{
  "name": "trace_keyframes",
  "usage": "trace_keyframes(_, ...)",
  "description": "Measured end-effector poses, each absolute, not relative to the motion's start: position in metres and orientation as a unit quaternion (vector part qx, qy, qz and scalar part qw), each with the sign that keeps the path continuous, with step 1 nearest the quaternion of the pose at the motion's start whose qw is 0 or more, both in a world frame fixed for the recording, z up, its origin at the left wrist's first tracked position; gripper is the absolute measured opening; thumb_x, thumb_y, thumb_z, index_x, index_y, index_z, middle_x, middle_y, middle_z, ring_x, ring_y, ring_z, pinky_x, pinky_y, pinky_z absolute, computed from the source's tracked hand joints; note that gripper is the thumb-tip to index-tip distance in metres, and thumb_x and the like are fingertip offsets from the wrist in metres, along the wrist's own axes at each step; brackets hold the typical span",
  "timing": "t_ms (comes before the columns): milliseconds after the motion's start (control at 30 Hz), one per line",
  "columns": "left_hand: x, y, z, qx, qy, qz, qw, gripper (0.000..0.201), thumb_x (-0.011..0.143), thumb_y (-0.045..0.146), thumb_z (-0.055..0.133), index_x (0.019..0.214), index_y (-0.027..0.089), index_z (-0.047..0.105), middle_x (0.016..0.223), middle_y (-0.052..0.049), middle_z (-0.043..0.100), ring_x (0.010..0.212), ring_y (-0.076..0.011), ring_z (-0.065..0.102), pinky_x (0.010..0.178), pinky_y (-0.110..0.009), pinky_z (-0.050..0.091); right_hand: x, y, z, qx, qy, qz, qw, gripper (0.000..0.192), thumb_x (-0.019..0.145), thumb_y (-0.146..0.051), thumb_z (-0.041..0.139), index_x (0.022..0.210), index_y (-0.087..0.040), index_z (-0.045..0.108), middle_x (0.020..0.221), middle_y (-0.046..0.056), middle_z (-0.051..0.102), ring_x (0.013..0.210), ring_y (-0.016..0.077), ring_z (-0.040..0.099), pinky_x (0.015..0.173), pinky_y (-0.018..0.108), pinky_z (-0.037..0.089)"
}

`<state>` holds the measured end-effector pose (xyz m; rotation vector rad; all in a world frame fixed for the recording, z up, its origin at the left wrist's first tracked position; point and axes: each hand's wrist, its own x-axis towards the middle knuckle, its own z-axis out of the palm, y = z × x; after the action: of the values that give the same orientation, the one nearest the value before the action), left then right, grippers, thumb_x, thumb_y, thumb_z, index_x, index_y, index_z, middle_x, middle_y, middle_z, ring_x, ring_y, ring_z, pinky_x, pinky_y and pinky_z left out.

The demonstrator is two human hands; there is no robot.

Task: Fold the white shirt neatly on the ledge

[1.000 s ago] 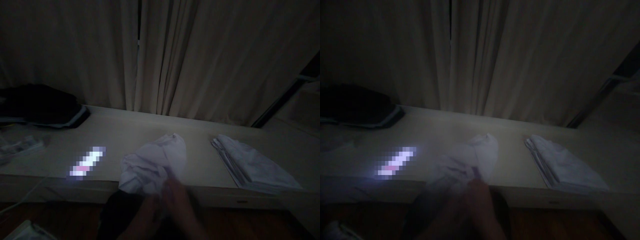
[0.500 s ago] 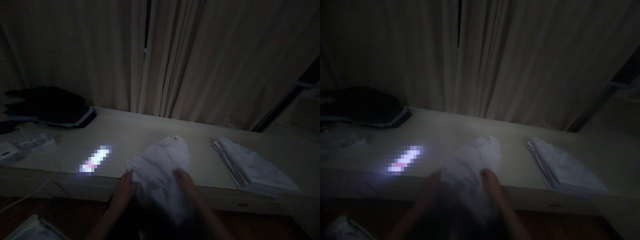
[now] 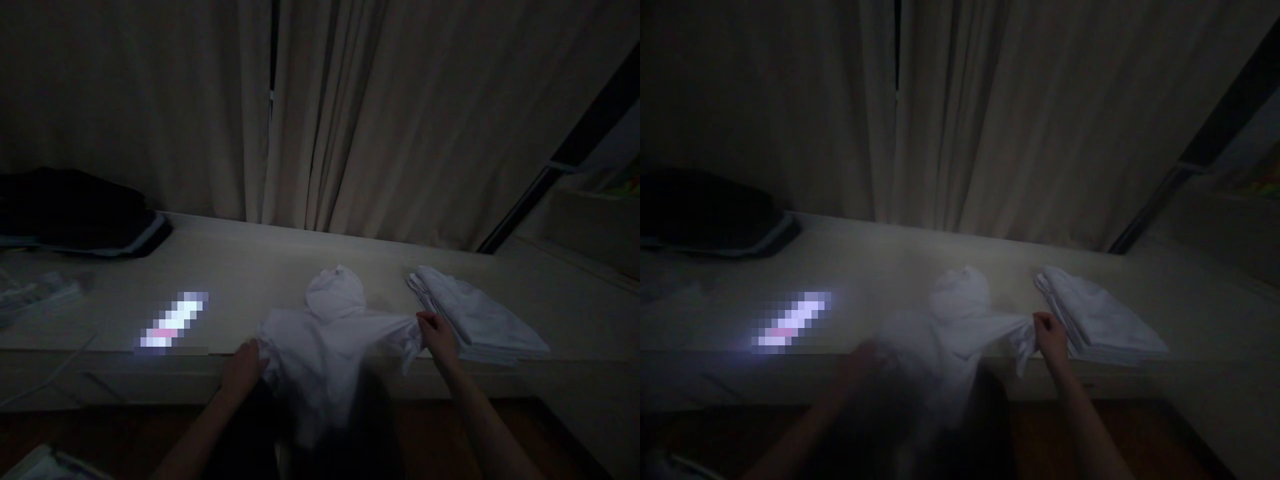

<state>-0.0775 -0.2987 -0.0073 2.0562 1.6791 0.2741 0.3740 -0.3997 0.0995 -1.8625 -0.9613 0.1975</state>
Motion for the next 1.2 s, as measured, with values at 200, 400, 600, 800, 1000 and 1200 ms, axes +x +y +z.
trace_keyframes(200, -0.076, -0.287, -0.006, 0.748, 0.593, 0.130, 0.270, 0.036, 0.086, 0.028, 0.035, 0.115, 0.015, 0.050, 0.124, -0.016, 0.059, 0.118, -0.0226, 0.054, 0.097, -0.035, 0.041, 0.392, -0.430, 0.097, -0.806, -0.465, 0.006, 0.366, 0.033, 0.067, -0.037, 0.048, 0.087, -0.016, 0.063, 0.091, 0.013, 0.067, 0.089, 0.0282, 0.063, 0.085, 0.045, 0.048)
trace_keyframes(400, -0.058, -0.295, 0.080, 0.756, 0.505, 0.258, 0.327, 0.027, 0.084, 0.035, 0.039, 0.105, 0.019, 0.047, 0.110, -0.009, 0.064, 0.104, -0.0220, 0.060, 0.092, -0.036, 0.045, 0.276, -0.414, 0.096, -0.687, -0.640, 0.002, 0.346, 0.048, 0.080, -0.032, 0.049, 0.126, -0.018, 0.048, 0.131, 0.014, 0.053, 0.124, 0.0249, 0.047, 0.107, 0.048, 0.037)
trace_keyframes(600, -0.041, -0.348, 0.208, 0.878, 0.311, 0.213, 0.296, 0.031, 0.082, 0.021, 0.043, 0.109, 0.029, 0.056, 0.111, 0.000, 0.067, 0.098, -0.0175, 0.062, 0.088, -0.032, 0.047, 0.161, -0.374, 0.168, -0.486, -0.823, 0.044, 0.289, 0.080, 0.070, -0.016, 0.059, 0.143, -0.019, 0.026, 0.152, 0.014, 0.029, 0.143, 0.0252, 0.019, 0.114, 0.050, 0.023)
trace_keyframes(800, -0.073, -0.351, 0.188, 0.735, 0.486, 0.385, 0.274, 0.058, 0.077, 0.043, 0.054, 0.130, 0.024, 0.043, 0.134, -0.010, 0.054, 0.118, -0.0261, 0.055, 0.096, -0.043, 0.047, 0.163, -0.371, 0.233, -0.536, -0.794, 0.070, 0.278, 0.030, 0.065, -0.006, 0.050, 0.090, -0.020, 0.060, 0.088, 0.003, 0.065, 0.089, 0.0194, 0.058, 0.081, 0.034, 0.043)
trace_keyframes(1000, -0.071, -0.348, 0.101, 0.720, 0.505, 0.241, 0.410, 0.039, 0.075, 0.049, 0.051, 0.104, 0.024, 0.062, 0.115, -0.009, 0.068, 0.108, -0.0283, 0.061, 0.093, -0.043, 0.049, 0.190, -0.388, 0.266, -0.570, -0.726, 0.092, 0.374, 0.013, 0.077, -0.016, 0.049, 0.087, -0.021, 0.056, 0.081, -0.001, 0.062, 0.076, 0.0148, 0.057, 0.066, 0.025, 0.039)
trace_keyframes(1200, -0.104, -0.324, 0.199, 0.680, 0.573, 0.367, 0.273, 0.038, 0.070, 0.058, 0.048, 0.081, 0.023, 0.055, 0.077, -0.002, 0.065, 0.073, -0.0218, 0.060, 0.064, -0.033, 0.049, 0.239, -0.403, 0.298, -0.639, -0.725, -0.087, 0.242, 0.024, 0.082, -0.044, 0.058, 0.080, -0.020, 0.055, 0.075, 0.001, 0.060, 0.068, 0.0150, 0.054, 0.061, 0.026, 0.035)
